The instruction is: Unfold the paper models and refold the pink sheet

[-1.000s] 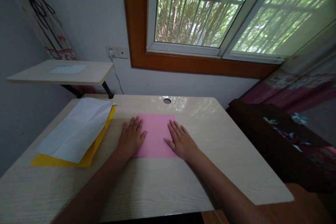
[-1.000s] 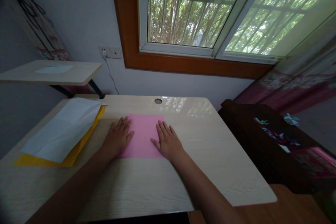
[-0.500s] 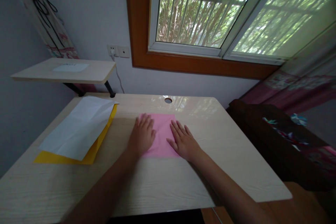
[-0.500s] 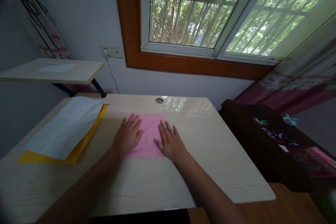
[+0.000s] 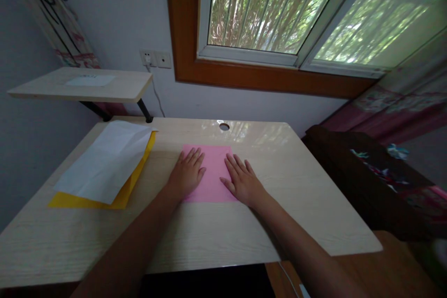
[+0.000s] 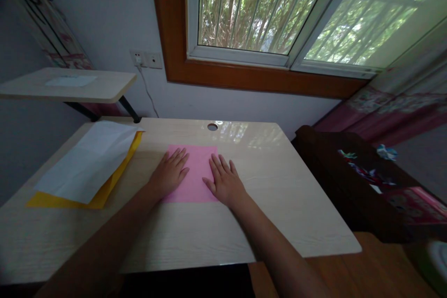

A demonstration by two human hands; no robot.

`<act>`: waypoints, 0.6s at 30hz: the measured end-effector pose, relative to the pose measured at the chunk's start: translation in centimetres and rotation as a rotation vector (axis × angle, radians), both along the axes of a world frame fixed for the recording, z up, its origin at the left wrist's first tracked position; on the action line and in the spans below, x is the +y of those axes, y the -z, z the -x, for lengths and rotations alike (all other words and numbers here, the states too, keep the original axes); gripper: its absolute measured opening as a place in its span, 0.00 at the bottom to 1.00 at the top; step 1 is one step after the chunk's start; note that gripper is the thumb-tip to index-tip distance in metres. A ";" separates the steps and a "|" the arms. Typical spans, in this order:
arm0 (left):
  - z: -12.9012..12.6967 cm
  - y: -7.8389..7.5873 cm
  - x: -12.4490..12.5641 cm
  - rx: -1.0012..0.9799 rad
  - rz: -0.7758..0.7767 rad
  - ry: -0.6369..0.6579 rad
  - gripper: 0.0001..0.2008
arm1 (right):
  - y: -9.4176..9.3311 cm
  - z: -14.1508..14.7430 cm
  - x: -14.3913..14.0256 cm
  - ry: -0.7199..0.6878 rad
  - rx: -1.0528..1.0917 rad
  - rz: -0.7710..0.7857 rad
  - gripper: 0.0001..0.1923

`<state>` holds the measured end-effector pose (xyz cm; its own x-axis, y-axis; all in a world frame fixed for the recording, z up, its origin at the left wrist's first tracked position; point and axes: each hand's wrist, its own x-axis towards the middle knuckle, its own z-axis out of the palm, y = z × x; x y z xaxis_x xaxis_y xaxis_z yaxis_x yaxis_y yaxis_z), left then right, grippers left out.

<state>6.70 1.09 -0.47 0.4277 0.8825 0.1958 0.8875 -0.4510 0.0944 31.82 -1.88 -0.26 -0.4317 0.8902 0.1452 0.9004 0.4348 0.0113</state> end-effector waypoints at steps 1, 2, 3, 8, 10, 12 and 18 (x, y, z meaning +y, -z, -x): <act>0.5 -0.1 0.3 0.007 0.010 -0.016 0.27 | -0.1 0.0 0.0 0.003 0.003 0.010 0.35; 1.0 -0.1 0.5 0.011 0.017 -0.026 0.28 | -0.1 0.0 0.0 0.005 0.007 0.017 0.35; 1.5 -0.1 0.7 0.015 0.022 -0.039 0.28 | -0.1 0.0 0.0 0.008 0.011 0.022 0.36; 3.4 0.1 1.6 0.036 0.035 -0.131 0.29 | -0.1 -0.1 0.0 0.005 0.012 0.034 0.37; 4.0 0.1 1.8 0.044 0.038 -0.167 0.29 | -0.1 -0.1 0.0 0.003 0.009 0.037 0.37; 4.5 0.1 1.9 0.047 0.041 -0.193 0.30 | -0.1 -0.1 0.0 0.004 0.012 0.038 0.37; 4.9 -0.1 1.9 0.037 0.055 -0.216 0.30 | -0.1 -0.2 0.1 -0.001 0.033 0.038 0.36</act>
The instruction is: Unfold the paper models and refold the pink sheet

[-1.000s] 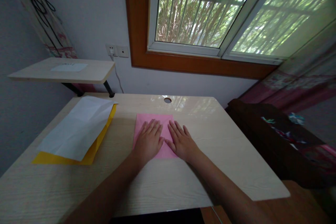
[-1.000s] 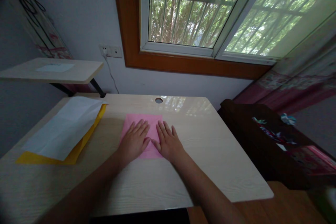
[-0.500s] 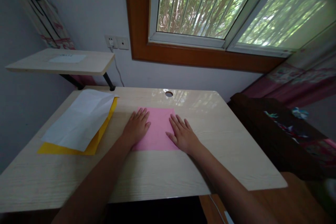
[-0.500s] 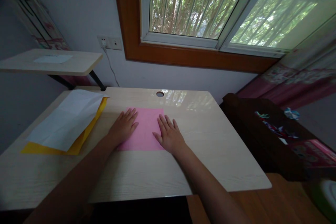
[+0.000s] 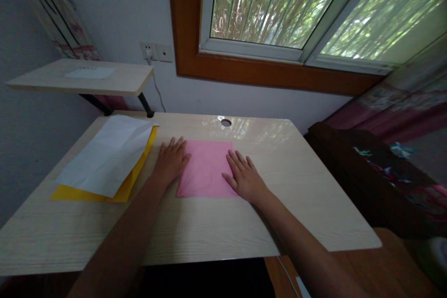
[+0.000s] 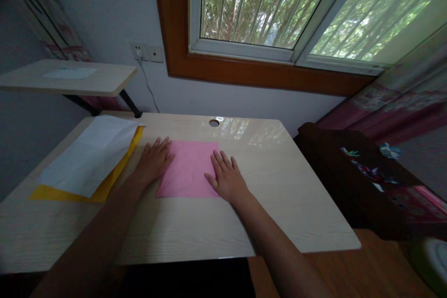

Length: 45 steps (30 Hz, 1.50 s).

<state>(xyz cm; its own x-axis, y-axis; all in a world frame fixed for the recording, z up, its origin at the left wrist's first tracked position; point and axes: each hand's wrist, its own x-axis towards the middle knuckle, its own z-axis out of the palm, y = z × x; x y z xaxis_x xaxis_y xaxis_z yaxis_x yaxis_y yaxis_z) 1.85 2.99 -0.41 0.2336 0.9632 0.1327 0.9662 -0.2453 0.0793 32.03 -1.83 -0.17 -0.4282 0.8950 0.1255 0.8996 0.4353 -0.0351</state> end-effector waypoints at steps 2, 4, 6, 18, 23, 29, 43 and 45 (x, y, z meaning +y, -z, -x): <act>-0.1 -0.1 0.0 -0.005 0.002 -0.001 0.30 | 0.1 -0.1 0.1 -0.007 0.006 0.000 0.36; -0.1 -0.1 0.0 -0.009 0.004 0.000 0.30 | 0.2 -0.4 0.1 -0.014 0.012 0.000 0.36; -0.1 -0.2 0.0 -0.010 0.009 -0.005 0.30 | 0.3 -0.8 0.2 -0.024 0.024 0.002 0.36; -0.4 -0.2 0.3 -0.035 -0.044 -0.004 0.28 | -1.3 -3.8 1.5 0.011 0.473 0.008 0.25; -2.1 -1.1 -0.1 -0.127 -0.112 0.144 0.24 | -2.8 -0.5 1.7 0.030 0.457 -0.054 0.26; -4.2 -0.7 -1.7 -0.058 -0.061 0.292 0.26 | -1.3 5.0 3.1 -0.090 0.268 -0.039 0.27; -4.1 -0.1 -2.0 0.001 -0.085 0.259 0.29 | -0.2 1.0 5.0 0.174 0.052 -0.071 0.30; -4.0 -0.1 -2.1 -0.006 -0.084 0.247 0.29 | -0.3 0.7 5.2 0.199 0.048 -0.083 0.30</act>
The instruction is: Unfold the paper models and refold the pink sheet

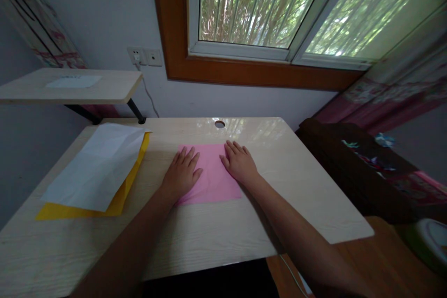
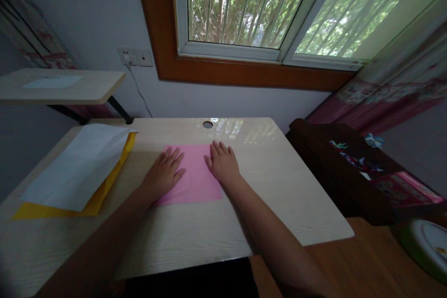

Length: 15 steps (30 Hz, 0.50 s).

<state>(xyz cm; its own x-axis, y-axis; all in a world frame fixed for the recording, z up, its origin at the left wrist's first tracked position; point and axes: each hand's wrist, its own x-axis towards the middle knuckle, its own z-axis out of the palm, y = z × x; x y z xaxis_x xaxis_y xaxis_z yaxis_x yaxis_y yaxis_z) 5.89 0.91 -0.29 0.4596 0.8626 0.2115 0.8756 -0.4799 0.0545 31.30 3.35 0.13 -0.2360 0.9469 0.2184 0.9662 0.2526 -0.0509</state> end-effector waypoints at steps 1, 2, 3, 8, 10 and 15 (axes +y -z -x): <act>0.0 0.0 0.0 -0.005 0.003 -0.008 0.29 | 0.0 -0.2 0.1 0.011 -0.001 -0.004 0.30; 0.1 0.1 -0.1 -0.012 0.005 -0.016 0.29 | 0.0 -0.3 0.2 0.023 -0.002 -0.009 0.29; 0.1 0.1 -0.1 -0.017 0.007 -0.024 0.29 | 0.0 -0.5 0.2 0.033 -0.002 -0.014 0.29; 0.1 0.2 -0.1 -0.027 0.003 -0.051 0.30 | 0.4 -1.0 0.3 0.062 0.011 -0.049 0.29; 0.1 0.2 -0.1 -0.024 0.007 -0.058 0.30 | 0.7 -1.1 0.3 0.080 0.022 -0.051 0.29; 0.1 0.3 0.0 -0.027 0.021 -0.065 0.31 | 1.0 -1.3 0.3 0.106 0.062 -0.018 0.31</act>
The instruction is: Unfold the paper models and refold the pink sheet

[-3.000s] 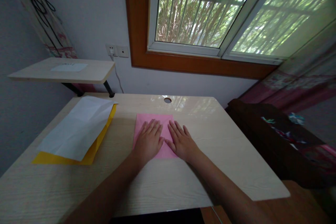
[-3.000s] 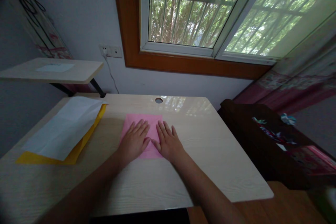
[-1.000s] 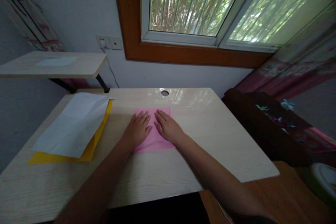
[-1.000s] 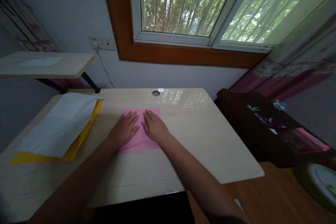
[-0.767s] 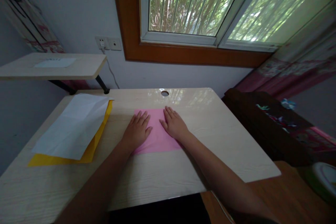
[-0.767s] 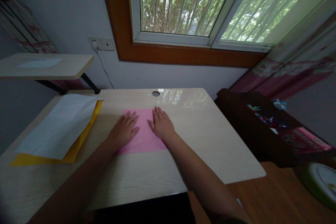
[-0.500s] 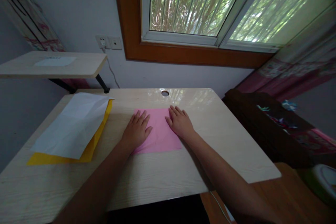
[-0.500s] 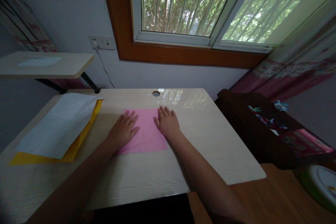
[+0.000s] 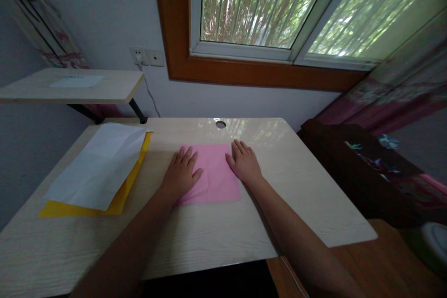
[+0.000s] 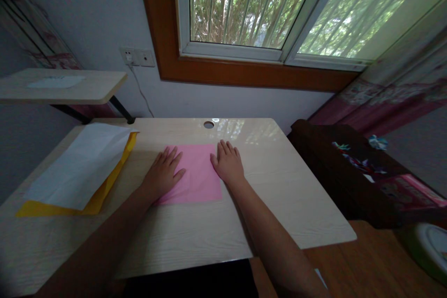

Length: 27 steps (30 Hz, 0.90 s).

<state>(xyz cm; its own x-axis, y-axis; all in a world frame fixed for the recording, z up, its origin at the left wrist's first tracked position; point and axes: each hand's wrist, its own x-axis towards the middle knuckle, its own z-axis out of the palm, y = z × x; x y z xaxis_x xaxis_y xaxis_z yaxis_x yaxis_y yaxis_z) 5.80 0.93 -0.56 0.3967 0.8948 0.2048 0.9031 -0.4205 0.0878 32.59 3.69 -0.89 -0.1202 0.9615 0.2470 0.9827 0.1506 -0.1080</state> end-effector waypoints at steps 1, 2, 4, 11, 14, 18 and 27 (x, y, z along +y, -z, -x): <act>0.0 0.0 0.0 0.000 0.003 0.000 0.31 | 0.0 -0.1 0.0 -0.003 0.012 -0.001 0.31; 0.0 0.0 0.0 0.001 0.005 -0.001 0.30 | 0.0 -0.2 0.1 -0.009 0.028 -0.008 0.31; 0.1 -0.1 0.0 0.005 0.009 -0.008 0.30 | -0.1 -0.5 0.1 -0.036 0.079 -0.039 0.30; -0.9 -1.9 -0.7 -0.036 -0.029 0.050 0.26 | -0.2 -0.9 0.2 -0.261 0.165 -0.119 0.26; -2.1 -2.2 -1.6 -0.061 -0.016 0.147 0.26 | -0.1 -0.8 0.2 -0.294 0.118 -0.088 0.25; -3.0 -1.3 -2.4 -0.050 0.013 0.239 0.28 | 0.1 -0.7 0.2 -0.210 0.089 -0.064 0.26; -2.8 -0.4 -2.4 -0.028 0.036 0.237 0.28 | -0.6 -0.2 -0.2 -0.122 0.033 -0.069 0.26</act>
